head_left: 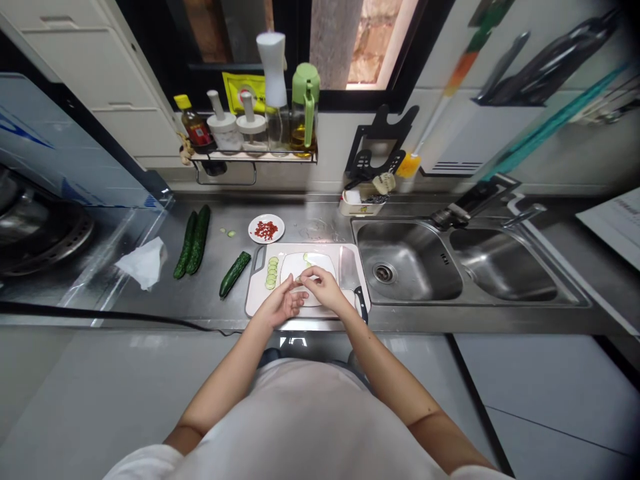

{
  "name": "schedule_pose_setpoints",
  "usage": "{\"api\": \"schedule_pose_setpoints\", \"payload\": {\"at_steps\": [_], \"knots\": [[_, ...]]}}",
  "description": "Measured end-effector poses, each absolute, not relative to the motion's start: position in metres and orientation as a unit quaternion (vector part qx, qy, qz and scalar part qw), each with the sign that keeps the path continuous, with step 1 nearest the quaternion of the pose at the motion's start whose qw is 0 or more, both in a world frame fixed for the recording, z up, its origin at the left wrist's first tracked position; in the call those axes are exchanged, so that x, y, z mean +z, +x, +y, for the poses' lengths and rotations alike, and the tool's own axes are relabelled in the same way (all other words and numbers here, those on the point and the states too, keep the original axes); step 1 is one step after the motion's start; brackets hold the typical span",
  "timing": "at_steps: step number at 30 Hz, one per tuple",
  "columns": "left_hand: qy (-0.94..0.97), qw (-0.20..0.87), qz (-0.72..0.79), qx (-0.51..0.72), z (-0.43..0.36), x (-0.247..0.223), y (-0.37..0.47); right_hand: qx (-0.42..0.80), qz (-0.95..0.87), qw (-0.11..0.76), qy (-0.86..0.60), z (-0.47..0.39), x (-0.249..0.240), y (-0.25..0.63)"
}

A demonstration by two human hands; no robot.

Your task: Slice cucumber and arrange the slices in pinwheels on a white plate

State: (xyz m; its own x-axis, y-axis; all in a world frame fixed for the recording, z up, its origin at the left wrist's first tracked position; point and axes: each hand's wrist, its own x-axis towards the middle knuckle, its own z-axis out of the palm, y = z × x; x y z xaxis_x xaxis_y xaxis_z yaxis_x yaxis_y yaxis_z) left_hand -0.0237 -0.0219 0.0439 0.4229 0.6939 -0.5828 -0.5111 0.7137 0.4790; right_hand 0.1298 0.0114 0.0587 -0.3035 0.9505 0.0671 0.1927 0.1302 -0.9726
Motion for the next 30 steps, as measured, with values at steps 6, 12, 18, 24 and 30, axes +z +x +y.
{"api": "schedule_pose_setpoints", "payload": {"at_steps": [6,12,18,24,30], "knots": [[0.052,0.868,0.34,0.357,-0.02,0.05,-0.019,0.496,-0.642,0.383,-0.441,0.009,0.061,0.131],[0.137,0.823,0.377,0.402,-0.018,0.051,-0.027,0.477,-0.66,0.379,-0.44,0.008,0.062,0.135],[0.228,0.752,0.423,0.451,-0.017,0.056,-0.031,0.477,-0.654,0.383,-0.445,0.01,0.059,0.138],[0.352,0.634,0.499,0.475,-0.013,0.055,-0.03,0.486,-0.646,0.377,-0.452,0.013,0.057,0.139],[0.412,0.564,0.522,0.489,-0.006,0.046,-0.026,0.492,-0.649,0.37,-0.448,0.025,0.049,0.144]]}}
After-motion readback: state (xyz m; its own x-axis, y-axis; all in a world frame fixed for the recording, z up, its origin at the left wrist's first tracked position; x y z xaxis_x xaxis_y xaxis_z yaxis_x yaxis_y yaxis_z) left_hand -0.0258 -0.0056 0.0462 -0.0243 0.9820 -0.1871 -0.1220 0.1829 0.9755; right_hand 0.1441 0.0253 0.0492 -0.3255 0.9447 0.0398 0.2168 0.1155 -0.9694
